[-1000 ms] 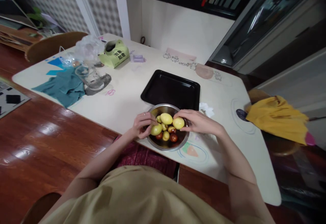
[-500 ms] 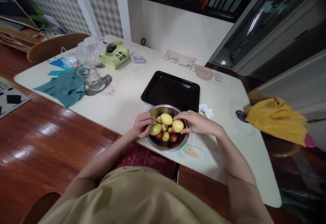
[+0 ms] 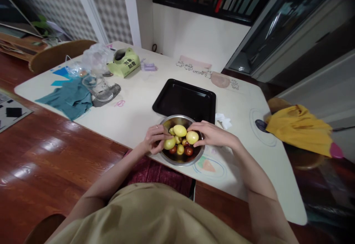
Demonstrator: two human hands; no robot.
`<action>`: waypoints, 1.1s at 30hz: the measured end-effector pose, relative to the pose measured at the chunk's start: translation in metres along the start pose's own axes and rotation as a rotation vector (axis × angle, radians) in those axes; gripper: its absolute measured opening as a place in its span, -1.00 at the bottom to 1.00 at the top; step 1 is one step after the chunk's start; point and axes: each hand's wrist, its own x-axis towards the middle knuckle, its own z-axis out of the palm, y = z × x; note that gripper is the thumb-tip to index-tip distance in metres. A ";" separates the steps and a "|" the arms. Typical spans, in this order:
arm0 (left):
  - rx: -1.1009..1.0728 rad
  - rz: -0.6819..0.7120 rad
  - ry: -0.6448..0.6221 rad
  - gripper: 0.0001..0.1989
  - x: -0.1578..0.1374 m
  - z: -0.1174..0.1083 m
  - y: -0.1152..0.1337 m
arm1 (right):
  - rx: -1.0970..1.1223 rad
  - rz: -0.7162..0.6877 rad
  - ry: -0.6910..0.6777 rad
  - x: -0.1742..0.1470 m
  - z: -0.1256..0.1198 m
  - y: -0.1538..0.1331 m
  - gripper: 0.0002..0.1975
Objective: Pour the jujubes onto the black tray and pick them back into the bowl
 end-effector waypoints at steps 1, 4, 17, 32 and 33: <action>-0.013 -0.016 -0.021 -0.68 0.000 0.000 0.000 | -0.003 -0.001 0.000 0.001 0.000 -0.001 -0.46; -0.053 -0.072 -0.084 -0.65 0.001 -0.001 0.000 | -0.012 -0.007 0.009 0.002 0.001 -0.003 -0.47; -0.135 -0.256 -0.360 -0.68 0.013 -0.021 -0.003 | -0.069 0.032 0.057 0.001 0.000 -0.006 -0.50; -0.128 -0.332 -0.427 -0.54 0.024 -0.029 0.011 | 0.003 0.083 0.062 0.003 0.003 -0.013 -0.52; -0.131 -0.319 -0.418 -0.55 0.025 -0.027 0.013 | 0.008 0.073 0.060 0.003 0.004 -0.013 -0.53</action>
